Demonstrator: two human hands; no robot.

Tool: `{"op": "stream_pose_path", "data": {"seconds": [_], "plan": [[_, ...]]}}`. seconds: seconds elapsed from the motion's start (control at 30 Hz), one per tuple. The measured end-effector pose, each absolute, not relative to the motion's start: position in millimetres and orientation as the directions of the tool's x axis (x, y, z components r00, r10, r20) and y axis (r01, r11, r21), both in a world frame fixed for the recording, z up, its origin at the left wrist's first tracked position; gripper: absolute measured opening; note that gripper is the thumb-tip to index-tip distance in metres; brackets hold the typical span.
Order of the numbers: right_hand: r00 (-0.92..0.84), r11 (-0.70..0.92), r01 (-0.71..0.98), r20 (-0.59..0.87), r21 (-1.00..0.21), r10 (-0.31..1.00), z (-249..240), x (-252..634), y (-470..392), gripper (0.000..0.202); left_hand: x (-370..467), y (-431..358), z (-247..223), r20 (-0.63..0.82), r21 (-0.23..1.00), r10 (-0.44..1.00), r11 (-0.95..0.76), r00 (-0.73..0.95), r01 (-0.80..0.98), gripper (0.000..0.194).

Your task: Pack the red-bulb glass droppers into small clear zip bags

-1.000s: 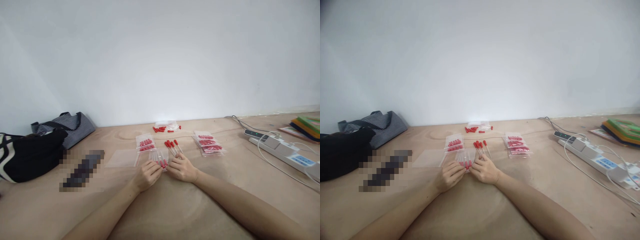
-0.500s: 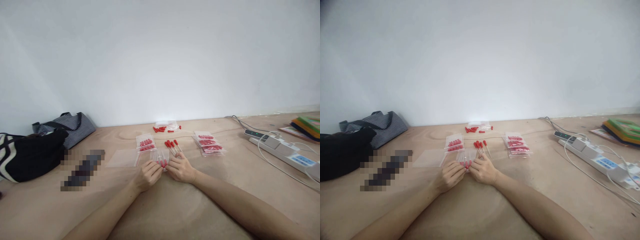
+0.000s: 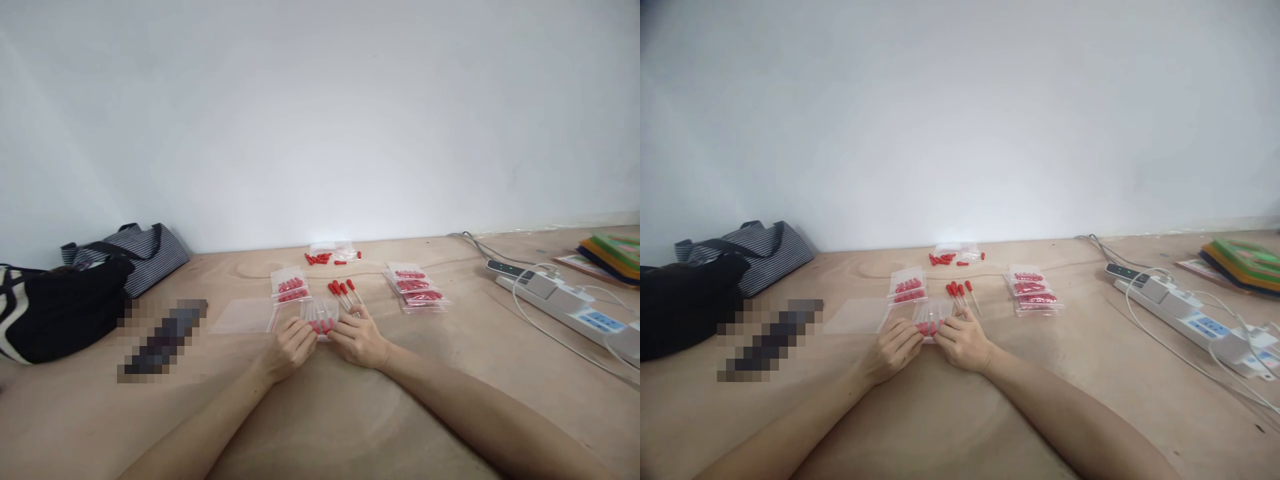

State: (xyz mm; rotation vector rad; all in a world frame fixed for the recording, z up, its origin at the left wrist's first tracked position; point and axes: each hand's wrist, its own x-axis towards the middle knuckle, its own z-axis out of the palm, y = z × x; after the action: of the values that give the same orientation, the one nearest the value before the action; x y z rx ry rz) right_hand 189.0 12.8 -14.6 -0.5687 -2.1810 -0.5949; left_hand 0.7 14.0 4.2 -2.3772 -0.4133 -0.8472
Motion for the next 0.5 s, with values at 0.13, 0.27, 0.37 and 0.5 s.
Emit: {"op": "stream_pose_path", "data": {"seconds": [0.13, 0.27, 0.37, 0.5], "plan": [[-0.557, 0.792, 0.591, 0.788, 0.156, 0.26, -13.4, 190.8, 12.0, 0.016, -6.0, 14.8, 5.4, 0.645, -0.434, 0.084, -0.778, 0.76, 0.454, 0.017], [-0.535, 0.807, 0.581, 0.797, 0.105, 0.281, -11.7, 189.9, 11.3, 0.016, -10.3, 13.5, 6.7, 0.643, -0.456, 0.064, -0.769, 0.763, 0.449, 0.021], [-0.521, 0.813, 0.576, 0.805, 0.085, 0.285, -11.0, 189.2, 11.2, 0.016, -11.4, 12.3, 7.9, 0.673, -0.417, 0.081, -0.78, 0.735, 0.467, 0.021], [-0.504, 0.818, 0.572, 0.811, 0.056, 0.297, -11.4, 191.3, 11.5, 0.016, -16.7, 12.1, 10.6, 0.685, -0.386, 0.068, -0.81, 0.725, 0.442, 0.015]]}}
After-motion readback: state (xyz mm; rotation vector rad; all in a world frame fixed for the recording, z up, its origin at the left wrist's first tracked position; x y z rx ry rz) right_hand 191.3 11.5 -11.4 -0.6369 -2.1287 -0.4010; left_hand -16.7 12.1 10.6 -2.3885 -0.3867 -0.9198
